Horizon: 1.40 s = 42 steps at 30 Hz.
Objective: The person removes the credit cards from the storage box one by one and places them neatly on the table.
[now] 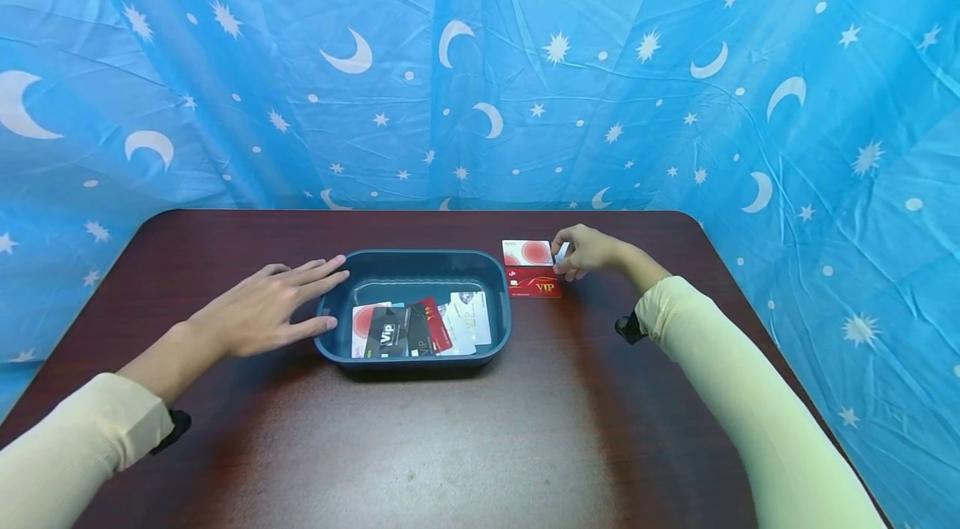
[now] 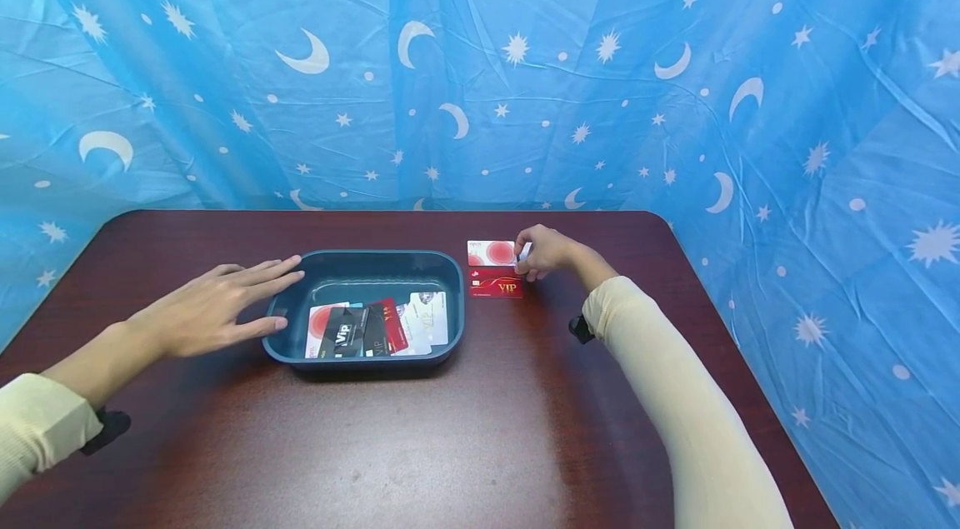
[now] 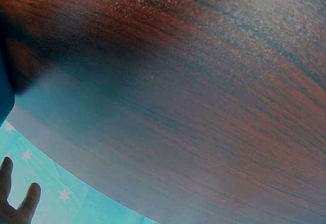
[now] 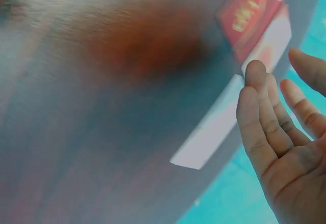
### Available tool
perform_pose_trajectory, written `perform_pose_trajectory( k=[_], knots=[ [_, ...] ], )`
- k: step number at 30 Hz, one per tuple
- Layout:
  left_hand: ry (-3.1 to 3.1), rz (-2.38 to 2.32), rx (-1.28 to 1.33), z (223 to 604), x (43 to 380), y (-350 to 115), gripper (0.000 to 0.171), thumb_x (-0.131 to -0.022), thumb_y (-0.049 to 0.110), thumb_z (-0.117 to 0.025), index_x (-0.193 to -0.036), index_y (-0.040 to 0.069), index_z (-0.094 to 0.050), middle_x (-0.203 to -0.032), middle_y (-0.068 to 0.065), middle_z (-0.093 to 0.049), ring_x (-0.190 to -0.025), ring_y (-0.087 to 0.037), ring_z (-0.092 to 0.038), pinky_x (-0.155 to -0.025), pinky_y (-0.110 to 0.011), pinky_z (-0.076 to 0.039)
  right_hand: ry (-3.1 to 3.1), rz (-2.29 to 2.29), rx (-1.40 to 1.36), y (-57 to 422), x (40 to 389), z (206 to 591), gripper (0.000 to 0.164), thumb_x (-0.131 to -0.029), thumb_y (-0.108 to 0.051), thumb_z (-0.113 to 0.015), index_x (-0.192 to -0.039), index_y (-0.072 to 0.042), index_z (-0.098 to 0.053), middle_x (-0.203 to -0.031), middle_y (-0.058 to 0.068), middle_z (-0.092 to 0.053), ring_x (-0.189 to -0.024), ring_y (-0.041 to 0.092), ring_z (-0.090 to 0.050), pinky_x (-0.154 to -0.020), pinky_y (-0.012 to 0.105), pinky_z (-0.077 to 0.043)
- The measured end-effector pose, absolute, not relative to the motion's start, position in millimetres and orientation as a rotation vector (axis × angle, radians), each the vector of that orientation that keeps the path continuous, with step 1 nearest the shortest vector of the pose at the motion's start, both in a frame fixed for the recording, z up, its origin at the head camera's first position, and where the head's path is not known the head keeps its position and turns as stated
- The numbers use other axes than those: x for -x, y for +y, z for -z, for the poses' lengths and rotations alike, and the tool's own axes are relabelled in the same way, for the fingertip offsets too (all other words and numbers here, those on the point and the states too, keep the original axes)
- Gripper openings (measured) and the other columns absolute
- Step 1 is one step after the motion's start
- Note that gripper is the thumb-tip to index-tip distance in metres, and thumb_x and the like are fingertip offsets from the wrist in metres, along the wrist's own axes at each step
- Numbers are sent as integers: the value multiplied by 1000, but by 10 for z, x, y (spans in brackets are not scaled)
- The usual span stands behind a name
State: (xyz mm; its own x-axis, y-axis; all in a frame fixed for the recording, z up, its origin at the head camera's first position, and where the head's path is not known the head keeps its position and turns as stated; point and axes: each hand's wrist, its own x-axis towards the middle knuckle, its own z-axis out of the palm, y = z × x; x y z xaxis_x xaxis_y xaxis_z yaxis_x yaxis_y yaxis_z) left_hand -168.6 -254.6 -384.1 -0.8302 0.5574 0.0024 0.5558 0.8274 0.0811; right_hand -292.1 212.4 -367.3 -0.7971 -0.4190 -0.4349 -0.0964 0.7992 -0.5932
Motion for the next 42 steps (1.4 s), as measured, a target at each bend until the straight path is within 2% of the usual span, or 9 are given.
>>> perform_pose_trajectory(
  k=[5,8,15,20,24,30,35,42],
  knots=[
    [2979,-122,-904,3849,1677,-2559,73,-94,56,-57,-152,12,-43,-158,-13,-36,-141,-39,-39,-106,-65,-34,2416,790,520,2063,2987,3443,32,-95,-2,-63,-121,11,-51,-107,28,-67,-95,40,-70,-83,45,-58],
    [2977,-124,-902,3851,1677,-2559,74,-94,56,-57,-151,12,-43,-158,-13,-36,-141,-39,-39,-106,-66,-34,2416,796,566,1982,3010,3305,31,-96,-3,-62,-122,10,-50,-108,29,-67,-97,40,-69,-85,46,-57],
    [2976,-120,-908,3850,1677,-2565,74,-94,55,-57,-151,11,-43,-158,-14,-36,-140,-40,-39,-106,-65,-34,2370,857,570,1700,3010,3122,33,-96,-6,-64,-125,5,-53,-105,23,-68,-90,29,-71,-82,41,-57],
    [2973,-130,-906,3854,1681,-2571,74,-94,56,-57,-151,11,-43,-158,-14,-36,-141,-39,-39,-106,-66,-34,2322,850,616,1486,2988,3092,34,-96,-8,-65,-126,2,-53,-103,17,-70,-94,30,-69,-84,38,-56],
    [2972,-131,-906,3859,1686,-2572,75,-94,56,-57,-151,11,-43,-158,-14,-36,-141,-39,-39,-106,-66,-34,2290,844,677,1322,2984,3083,35,-95,-8,-64,-127,3,-54,-102,18,-70,-96,32,-68,-90,44,-55],
    [2968,-137,-907,3858,1689,-2568,74,-94,56,-56,-152,11,-42,-159,-13,-35,-141,-39,-39,-106,-66,-34,2231,842,717,1081,2950,3091,35,-93,-6,-64,-125,3,-54,-104,19,-69,-98,34,-69,-88,43,-55],
    [2969,-138,-910,3855,1696,-2559,74,-94,56,-56,-152,11,-42,-159,-13,-35,-141,-39,-39,-106,-66,-33,2201,820,735,893,2903,3134,34,-92,-5,-65,-123,4,-55,-105,16,-70,-96,27,-70,-90,46,-54],
    [2971,-138,-916,3849,1699,-2560,74,-94,55,-57,-152,11,-42,-159,-13,-35,-141,-39,-38,-107,-66,-33,2164,745,754,692,2859,3173,36,-93,-4,-64,-126,7,-55,-107,13,-72,-97,24,-69,-93,42,-53]
  ],
)
